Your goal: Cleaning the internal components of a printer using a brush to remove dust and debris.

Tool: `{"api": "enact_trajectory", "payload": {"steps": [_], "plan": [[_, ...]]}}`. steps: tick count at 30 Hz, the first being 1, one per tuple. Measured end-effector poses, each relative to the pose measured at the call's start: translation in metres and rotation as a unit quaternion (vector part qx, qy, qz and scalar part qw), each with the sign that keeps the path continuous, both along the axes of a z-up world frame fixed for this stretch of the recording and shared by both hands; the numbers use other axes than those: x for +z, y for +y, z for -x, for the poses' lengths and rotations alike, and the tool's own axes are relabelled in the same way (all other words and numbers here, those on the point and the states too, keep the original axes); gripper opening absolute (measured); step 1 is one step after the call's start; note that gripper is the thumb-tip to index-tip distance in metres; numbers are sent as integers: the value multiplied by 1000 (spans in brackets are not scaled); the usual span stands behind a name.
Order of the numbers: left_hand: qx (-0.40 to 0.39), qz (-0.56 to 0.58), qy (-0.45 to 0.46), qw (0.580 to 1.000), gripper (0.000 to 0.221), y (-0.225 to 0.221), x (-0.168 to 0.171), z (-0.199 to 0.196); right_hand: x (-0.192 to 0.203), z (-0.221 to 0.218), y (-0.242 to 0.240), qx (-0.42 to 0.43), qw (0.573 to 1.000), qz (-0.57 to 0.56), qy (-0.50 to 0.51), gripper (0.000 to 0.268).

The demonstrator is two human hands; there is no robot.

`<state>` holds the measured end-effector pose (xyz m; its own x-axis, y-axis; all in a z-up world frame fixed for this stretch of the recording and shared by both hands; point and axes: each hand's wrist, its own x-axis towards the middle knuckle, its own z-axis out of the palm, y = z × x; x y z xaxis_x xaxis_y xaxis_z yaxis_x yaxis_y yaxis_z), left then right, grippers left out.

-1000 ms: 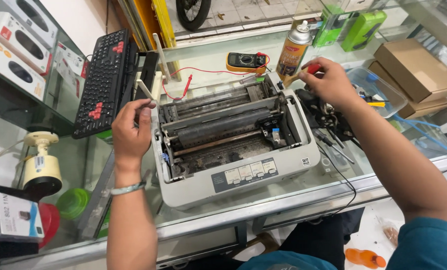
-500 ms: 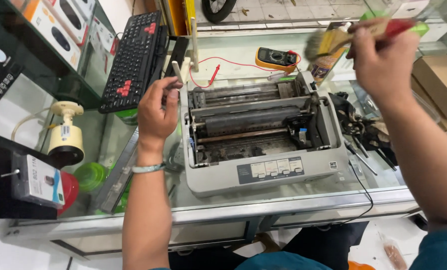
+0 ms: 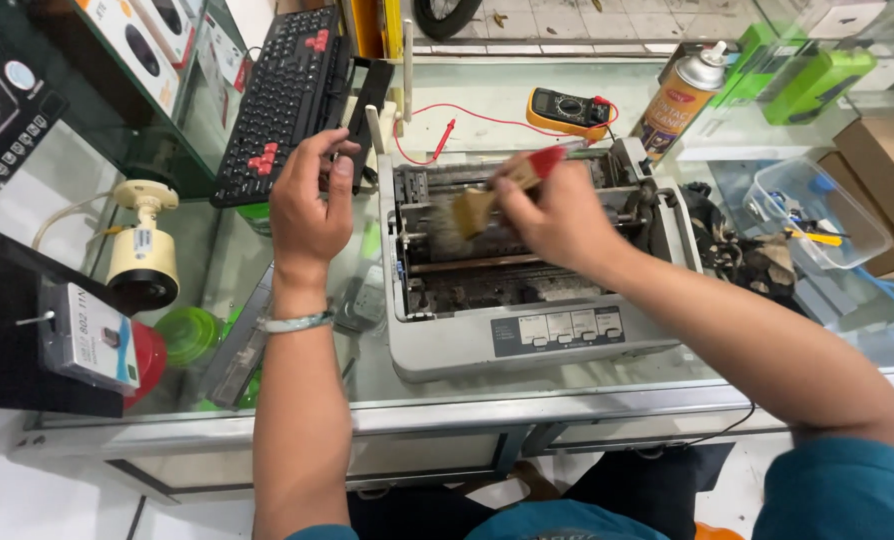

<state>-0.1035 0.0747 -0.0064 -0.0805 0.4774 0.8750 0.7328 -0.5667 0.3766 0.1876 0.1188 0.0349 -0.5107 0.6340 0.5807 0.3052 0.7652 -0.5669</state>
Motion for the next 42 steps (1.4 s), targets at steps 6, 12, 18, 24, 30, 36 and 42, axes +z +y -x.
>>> {"api": "enact_trajectory", "payload": {"steps": [6, 12, 18, 24, 30, 36, 42], "plan": [[-13, 9, 7, 1000, 30, -4, 1, 1, -11, -93, 22, -144, 987, -1, -66, 21], [-35, -1, 14, 999, 27, 1, -2, -5, -1, -130, 24, -183, 978, -63, -77, 13], [-35, 1, 20, 999, 28, 3, -5, -12, 30, -13, 1, 16, 994, -109, 7, 12], [-46, 18, 14, 999, 28, 4, -7, -17, -7, -17, 25, -4, 996, -86, -28, 15], [-47, 13, 19, 999, 30, 3, -6, -15, -6, -119, 31, -123, 989, -52, -65, 12], [-15, 52, 38, 998, 31, -10, 1, -19, 45, -140, 7, -241, 955, 1, -174, 41], [-18, 31, 39, 999, 28, -13, 0, -13, 72, -75, -4, 25, 997, -4, -71, 13]]}}
